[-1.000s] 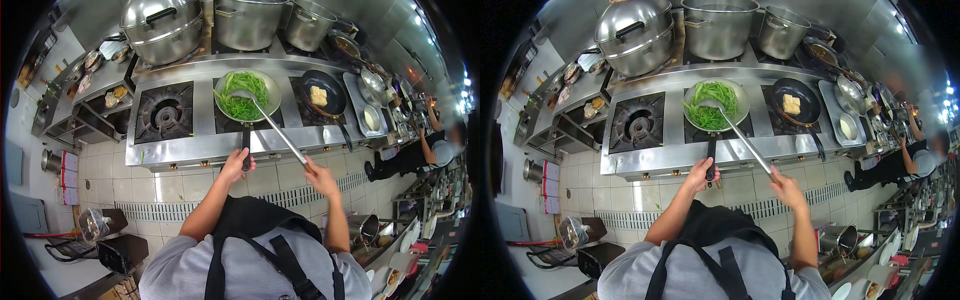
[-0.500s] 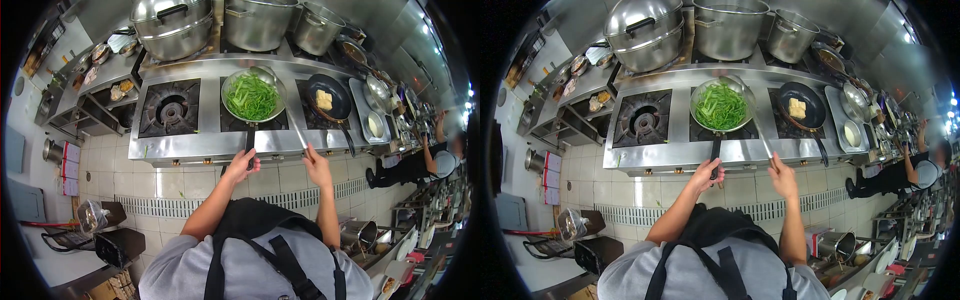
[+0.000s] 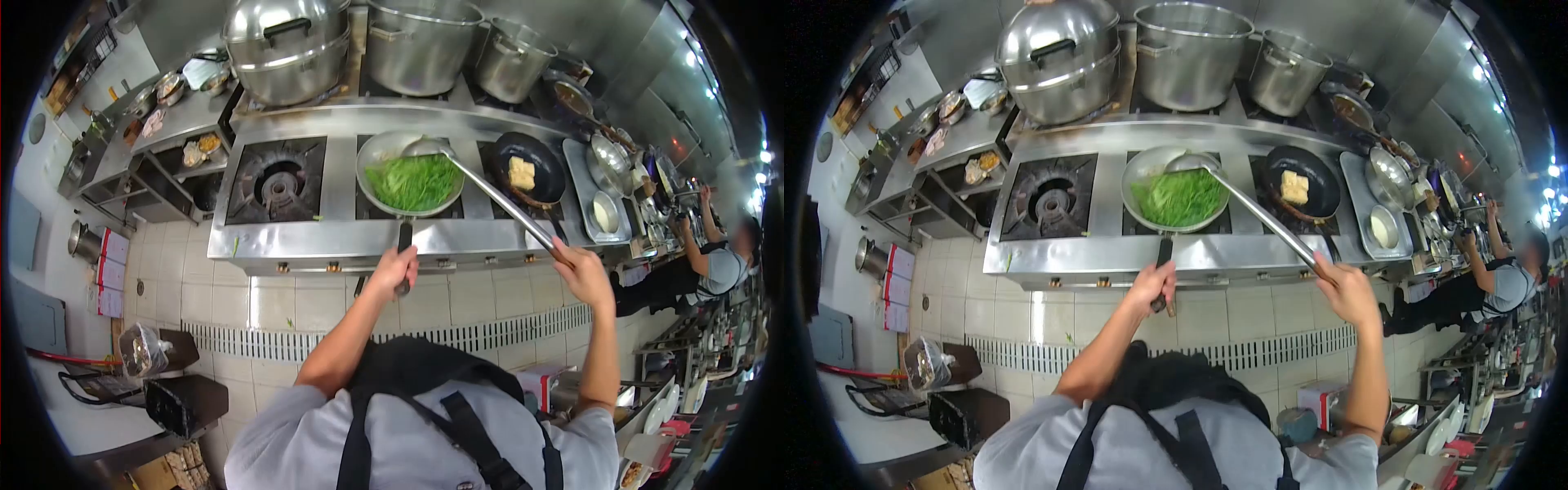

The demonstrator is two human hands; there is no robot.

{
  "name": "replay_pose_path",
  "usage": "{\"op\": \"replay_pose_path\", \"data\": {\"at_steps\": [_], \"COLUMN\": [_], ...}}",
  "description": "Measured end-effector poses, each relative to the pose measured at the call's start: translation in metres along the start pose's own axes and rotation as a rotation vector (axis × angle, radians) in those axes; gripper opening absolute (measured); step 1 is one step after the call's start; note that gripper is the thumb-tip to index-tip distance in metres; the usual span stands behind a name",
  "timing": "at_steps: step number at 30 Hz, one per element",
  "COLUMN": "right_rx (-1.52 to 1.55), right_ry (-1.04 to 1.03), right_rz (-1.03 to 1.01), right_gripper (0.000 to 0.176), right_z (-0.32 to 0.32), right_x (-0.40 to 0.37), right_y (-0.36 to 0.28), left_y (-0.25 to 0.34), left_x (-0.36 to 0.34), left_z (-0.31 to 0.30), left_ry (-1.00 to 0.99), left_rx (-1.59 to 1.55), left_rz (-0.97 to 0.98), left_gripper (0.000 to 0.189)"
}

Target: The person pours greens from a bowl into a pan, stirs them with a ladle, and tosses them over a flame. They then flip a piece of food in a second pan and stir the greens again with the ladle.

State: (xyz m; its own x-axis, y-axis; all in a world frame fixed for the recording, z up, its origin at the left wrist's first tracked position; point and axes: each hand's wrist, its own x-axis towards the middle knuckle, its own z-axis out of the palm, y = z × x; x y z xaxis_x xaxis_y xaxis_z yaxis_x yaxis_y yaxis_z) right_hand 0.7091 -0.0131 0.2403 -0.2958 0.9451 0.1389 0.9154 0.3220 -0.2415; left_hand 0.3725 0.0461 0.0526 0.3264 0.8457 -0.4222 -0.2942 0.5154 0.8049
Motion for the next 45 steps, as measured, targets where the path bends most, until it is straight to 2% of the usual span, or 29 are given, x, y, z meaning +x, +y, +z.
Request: {"op": "replay_pose_path", "data": {"at_steps": [1, 3, 4, 5, 6, 7, 9, 11, 12, 13, 15, 16, 19, 22, 24, 25, 29, 31, 33, 36, 38, 39, 41, 45], "right_rx": [0.051, 0.147, 0.114, 0.089, 0.059, 0.048, 0.098, -0.043, -0.014, -0.015, -0.055, -0.03, -0.053, -0.033, -0.035, -0.035, -0.058, 0.003, -0.009, 0.009, 0.042, 0.048, -0.022, -0.027], "right_ry": [-0.012, -0.129, -0.223, -0.186, -0.255, -0.343, -0.303, -0.389, -0.255, -0.243, -0.214, -0.138, -0.054, -0.135, -0.193, -0.187, -0.118, -0.033, -0.024, -0.065, -0.132, -0.138, -0.151, -0.046], "right_rz": [-0.053, 0.037, 0.139, 0.127, 0.108, 0.098, -0.002, 0.188, -0.011, -0.006, 0.067, 0.017, 0.006, 0.036, -0.004, -0.003, -0.048, 0.029, 0.036, 0.067, 0.073, 0.078, 0.066, 0.08], "right_gripper": [0.046, 0.048, 0.048, 0.048, 0.048, 0.049, 0.051, 0.049, 0.047, 0.047, 0.05, 0.052, 0.052, 0.051, 0.048, 0.048, 0.052, 0.048, 0.049, 0.05, 0.05, 0.05, 0.048, 0.05], "right_z": [-0.021, -0.051, -0.08, -0.105, -0.122, -0.127, -0.125, -0.132, -0.116, -0.111, -0.106, -0.103, -0.11, -0.108, -0.102, -0.096, -0.071, -0.073, -0.081, -0.094, -0.094, -0.09, -0.08, -0.056], "right_x": [-0.004, -0.004, 0.005, 0.004, -0.001, -0.005, -0.007, 0.012, 0.014, 0.013, 0.018, 0.014, -0.009, -0.025, -0.026, -0.025, -0.012, -0.01, -0.023, -0.039, -0.048, -0.047, -0.038, -0.018], "right_y": [0.002, 0.004, -0.024, -0.027, -0.029, -0.026, -0.011, -0.053, -0.038, -0.032, -0.036, -0.032, -0.041, -0.048, -0.049, -0.05, -0.045, -0.044, -0.045, -0.05, -0.05, -0.05, -0.049, -0.04], "left_y": [0.008, 0.001, 0.0, -0.001, 0.002, 0.002, 0.007, 0.026, 0.039, 0.041, 0.035, 0.023, -0.008, 0.003, 0.025, 0.031, 0.037, 0.025, 0.007, 0.006, 0.031, 0.038, 0.043, 0.03], "left_x": [0.01, 0.011, 0.008, -0.017, -0.033, -0.045, -0.039, -0.019, -0.014, -0.016, -0.024, -0.033, -0.061, -0.055, -0.037, -0.026, -0.018, -0.032, -0.052, -0.061, -0.049, -0.036, -0.008, -0.025], "left_z": [0.002, 0.0, 0.0, 0.003, 0.009, 0.009, 0.006, 0.018, 0.026, 0.032, 0.04, 0.04, 0.032, 0.021, 0.023, 0.025, 0.039, 0.045, 0.04, 0.04, 0.042, 0.037, 0.038, 0.045], "left_ry": [-0.005, -0.013, -0.025, -0.049, -0.024, 0.013, -0.011, 0.006, 0.03, 0.022, -0.043, -0.059, -0.047, -0.067, -0.022, -0.016, -0.004, -0.098, -0.118, -0.047, -0.032, -0.089, -0.021, -0.096], "left_rx": [0.005, 0.106, 0.087, 0.013, -0.049, -0.107, 0.024, -0.19, -0.245, -0.236, -0.021, -0.028, -0.034, 0.093, -0.033, -0.123, -0.167, 0.005, 0.024, 0.018, -0.021, -0.032, -0.152, 0.01], "left_rz": [0.015, 0.128, 0.136, 0.07, 0.031, -0.033, 0.036, -0.018, -0.036, -0.031, 0.15, 0.184, 0.139, 0.13, 0.047, 0.025, 0.019, 0.136, 0.186, 0.116, 0.076, 0.063, 0.02, 0.136], "left_gripper": [0.031, 0.033, 0.036, 0.037, 0.034, 0.031, 0.02, 0.028, 0.032, 0.032, 0.033, 0.026, 0.031, 0.03, 0.029, 0.029, 0.03, 0.022, 0.028, 0.032, 0.032, 0.032, 0.032, 0.027]}}
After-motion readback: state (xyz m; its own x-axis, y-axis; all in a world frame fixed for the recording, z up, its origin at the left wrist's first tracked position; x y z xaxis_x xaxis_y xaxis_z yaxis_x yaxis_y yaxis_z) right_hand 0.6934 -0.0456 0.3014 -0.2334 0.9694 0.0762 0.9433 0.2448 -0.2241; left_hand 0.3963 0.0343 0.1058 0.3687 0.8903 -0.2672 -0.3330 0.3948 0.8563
